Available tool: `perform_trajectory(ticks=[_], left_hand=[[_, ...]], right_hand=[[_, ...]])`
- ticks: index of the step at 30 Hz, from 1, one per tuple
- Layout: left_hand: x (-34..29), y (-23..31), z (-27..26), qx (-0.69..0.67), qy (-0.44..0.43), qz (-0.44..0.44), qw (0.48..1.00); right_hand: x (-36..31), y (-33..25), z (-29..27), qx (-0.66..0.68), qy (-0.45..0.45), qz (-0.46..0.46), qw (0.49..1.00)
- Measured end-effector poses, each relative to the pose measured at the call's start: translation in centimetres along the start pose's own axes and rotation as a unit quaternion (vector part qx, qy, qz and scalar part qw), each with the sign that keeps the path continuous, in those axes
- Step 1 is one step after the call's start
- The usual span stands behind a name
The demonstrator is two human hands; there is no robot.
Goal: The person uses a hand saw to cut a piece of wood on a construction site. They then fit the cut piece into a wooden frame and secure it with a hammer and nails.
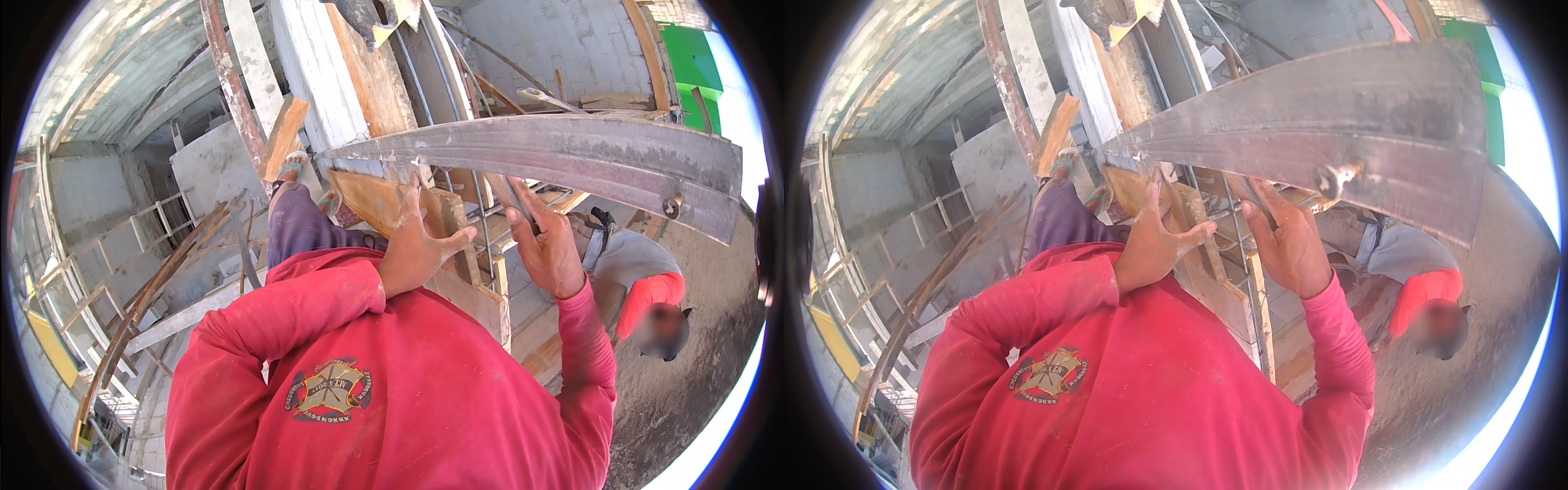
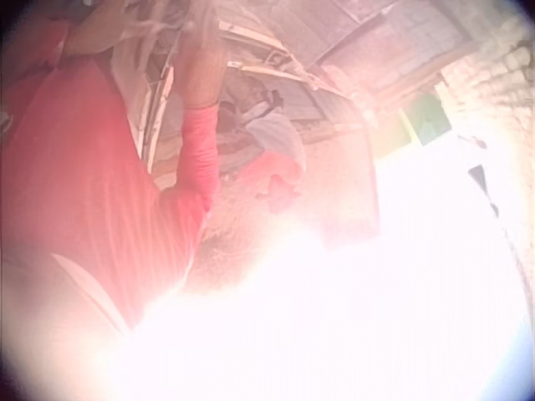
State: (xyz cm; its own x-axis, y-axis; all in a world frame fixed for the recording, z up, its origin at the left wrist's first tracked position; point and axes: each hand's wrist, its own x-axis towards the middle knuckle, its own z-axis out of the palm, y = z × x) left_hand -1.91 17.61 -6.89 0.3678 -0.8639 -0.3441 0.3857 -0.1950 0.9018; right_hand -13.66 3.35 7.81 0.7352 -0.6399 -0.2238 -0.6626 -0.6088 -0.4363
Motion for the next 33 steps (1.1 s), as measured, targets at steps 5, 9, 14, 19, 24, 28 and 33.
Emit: perform_trajectory(ticks=[5, 9, 14, 19, 24, 28, 33], left_hand=[[-0.1, -0.3, 0.0, 0.051, -0.003, -0.013, 0.999], [0.3, -0.8, 0.0, 0.052, -0.004, -0.006, 0.999], [0.4, -1.1, 0.2, -0.004, 0.003, 0.011, 1.0], [-0.1, -1.1, 0.4, -0.01, -0.003, -0.023, 1.0], [0.2, -0.9, 0.3, -0.03, 0.0, -0.003, 1.0], [0.0, -0.7, 0.1, -0.025, -0.018, -0.097, 0.995], [-0.3, -0.8, 0.6, -0.043, 0.019, -0.072, 0.996]], right_hand=[[0.1, 0.6, -0.1, 0.015, 0.138, -0.015, 0.99], [-0.3, 0.3, 0.9, 0.053, 0.074, -0.017, 0.996], [-0.1, 1.1, 0.0, 0.144, 0.077, 0.062, 0.985], [-0.4, 1.4, 0.7, 0.032, 0.082, 0.027, 0.996], [-0.5, 0.9, 1.4, 0.081, 0.038, 0.008, 0.996], [0.0, 1.0, -0.3, 0.157, -0.001, 0.128, 0.979], [-0.1, 0.7, 1.8, 0.275, -0.048, 0.242, 0.929]])
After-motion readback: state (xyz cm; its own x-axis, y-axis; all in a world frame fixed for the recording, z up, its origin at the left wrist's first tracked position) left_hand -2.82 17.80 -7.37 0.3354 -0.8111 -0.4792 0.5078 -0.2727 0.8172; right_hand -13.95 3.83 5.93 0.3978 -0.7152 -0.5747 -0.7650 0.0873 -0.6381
